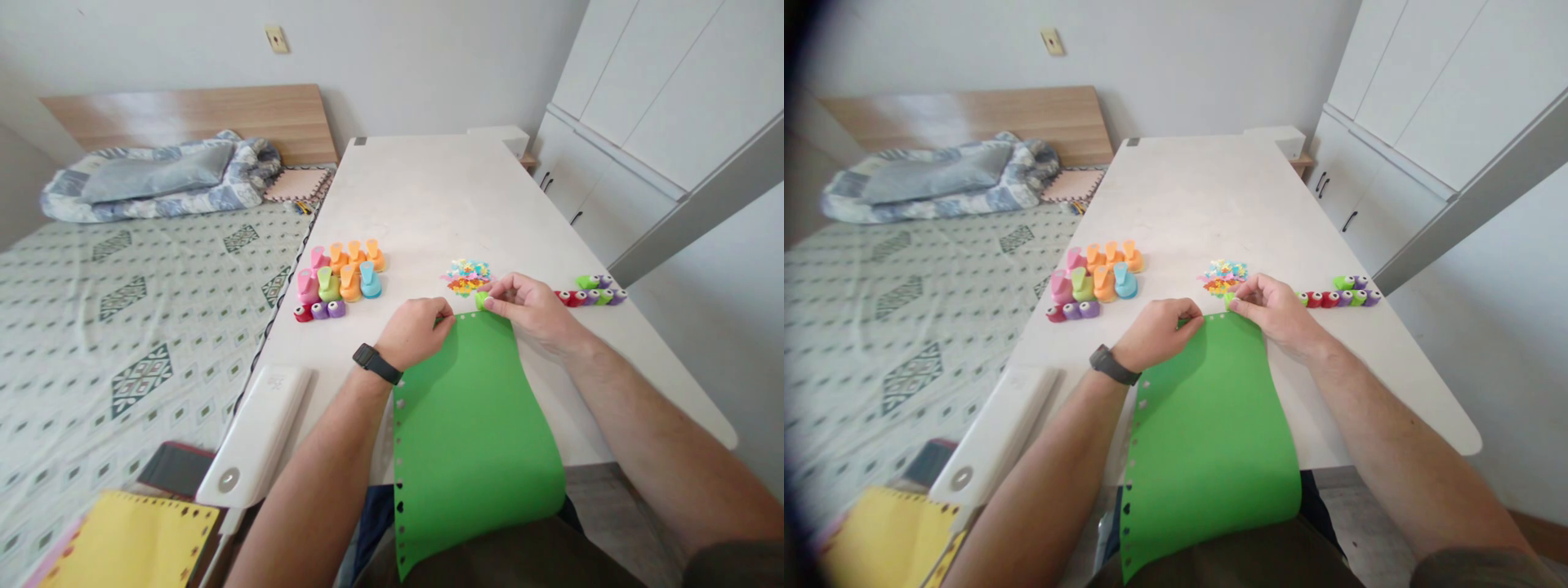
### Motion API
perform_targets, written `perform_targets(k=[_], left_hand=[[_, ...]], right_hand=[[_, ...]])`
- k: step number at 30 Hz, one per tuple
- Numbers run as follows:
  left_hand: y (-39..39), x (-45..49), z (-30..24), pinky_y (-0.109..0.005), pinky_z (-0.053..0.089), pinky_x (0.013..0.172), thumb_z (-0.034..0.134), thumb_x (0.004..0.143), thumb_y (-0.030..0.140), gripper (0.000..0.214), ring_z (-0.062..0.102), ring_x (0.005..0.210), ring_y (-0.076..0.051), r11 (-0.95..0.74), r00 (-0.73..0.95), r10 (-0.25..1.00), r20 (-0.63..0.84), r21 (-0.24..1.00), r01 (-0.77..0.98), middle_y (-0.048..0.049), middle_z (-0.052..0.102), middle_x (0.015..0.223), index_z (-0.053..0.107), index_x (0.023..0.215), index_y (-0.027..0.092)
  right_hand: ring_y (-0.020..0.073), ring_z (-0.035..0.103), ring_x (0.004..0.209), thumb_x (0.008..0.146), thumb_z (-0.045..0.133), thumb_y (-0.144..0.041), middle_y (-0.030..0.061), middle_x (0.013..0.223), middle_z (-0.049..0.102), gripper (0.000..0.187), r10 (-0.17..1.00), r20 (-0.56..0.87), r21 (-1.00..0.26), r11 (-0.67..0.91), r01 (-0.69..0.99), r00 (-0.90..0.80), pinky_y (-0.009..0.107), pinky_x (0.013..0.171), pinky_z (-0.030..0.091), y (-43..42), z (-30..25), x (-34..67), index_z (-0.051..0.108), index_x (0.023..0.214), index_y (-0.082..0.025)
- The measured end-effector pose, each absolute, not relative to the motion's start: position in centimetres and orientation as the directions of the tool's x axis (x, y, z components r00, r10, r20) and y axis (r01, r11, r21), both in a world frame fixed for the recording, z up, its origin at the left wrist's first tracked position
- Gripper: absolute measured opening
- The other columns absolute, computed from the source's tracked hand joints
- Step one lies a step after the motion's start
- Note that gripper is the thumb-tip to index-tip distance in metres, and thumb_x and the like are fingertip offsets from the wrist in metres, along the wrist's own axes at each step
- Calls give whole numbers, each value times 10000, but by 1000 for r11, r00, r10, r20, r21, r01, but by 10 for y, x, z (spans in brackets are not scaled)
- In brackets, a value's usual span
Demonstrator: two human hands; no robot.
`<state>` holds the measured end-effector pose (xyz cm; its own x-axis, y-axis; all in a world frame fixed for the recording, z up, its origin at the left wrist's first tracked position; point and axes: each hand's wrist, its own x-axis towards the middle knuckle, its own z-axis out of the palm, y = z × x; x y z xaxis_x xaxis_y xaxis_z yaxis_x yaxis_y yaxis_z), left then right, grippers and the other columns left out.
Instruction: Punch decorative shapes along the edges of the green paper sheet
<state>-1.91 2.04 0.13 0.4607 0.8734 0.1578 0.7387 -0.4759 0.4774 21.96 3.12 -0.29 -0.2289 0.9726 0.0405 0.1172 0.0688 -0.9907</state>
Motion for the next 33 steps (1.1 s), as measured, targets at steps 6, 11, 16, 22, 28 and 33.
perform_targets(k=[6, 11, 16, 22, 28, 33], left_hand=[[21, -19, 1, -291, 482, 722, 555, 960, 295, 191, 693, 818, -192, -477, 459, 874, 160, 471, 742, -55, 765, 904, 711, 923, 190], [21, -19, 1, -290, 474, 715, 555, 955, 294, 191, 693, 818, -191, -462, 451, 881, 145, 472, 751, -53, 766, 907, 713, 927, 190], [21, -18, 1, -292, 468, 699, 557, 949, 283, 183, 690, 801, -188, -464, 451, 880, 150, 477, 747, -46, 764, 896, 713, 920, 192], [21, -18, 2, -294, 470, 707, 555, 948, 278, 188, 693, 805, -190, -459, 448, 882, 147, 481, 747, -47, 766, 898, 718, 921, 189], [21, -18, 1, -290, 464, 694, 560, 947, 276, 184, 691, 793, -186, -466, 451, 879, 153, 476, 746, -44, 767, 887, 721, 920, 189], [20, -19, 0, -290, 454, 684, 557, 949, 278, 184, 685, 781, -182, -471, 447, 878, 171, 479, 741, -37, 762, 876, 715, 913, 191]], right_hand=[[249, 679, 1025, 781, 835, -446, 89, 1177, 717, 321, 970, 59, -987, 92, 130, -235, 437, 938, 529, 32, -5, 221, 652, 901, -211], [254, 679, 1070, 781, 834, -406, 94, 1180, 717, 296, 967, 72, -982, 111, 152, -244, 450, 978, 514, 32, -6, 222, 648, 891, -203], [259, 685, 1058, 771, 837, -415, 103, 1211, 711, 304, 968, 61, -981, 103, 164, -243, 458, 965, 530, 33, -5, 222, 652, 894, -207], [260, 689, 1064, 781, 833, -374, 102, 1227, 705, 270, 960, 80, -971, 136, 197, -267, 467, 990, 516, 34, -6, 225, 647, 886, -209], [265, 683, 1085, 792, 825, -367, 114, 1247, 697, 260, 948, 100, -959, 173, 225, -303, 472, 1007, 506, 33, -8, 224, 651, 898, -204], [270, 671, 1132, 786, 832, -374, 113, 1242, 699, 273, 939, 62, -965, 144, 221, -339, 466, 1036, 496, 32, -11, 222, 656, 911, -206]])
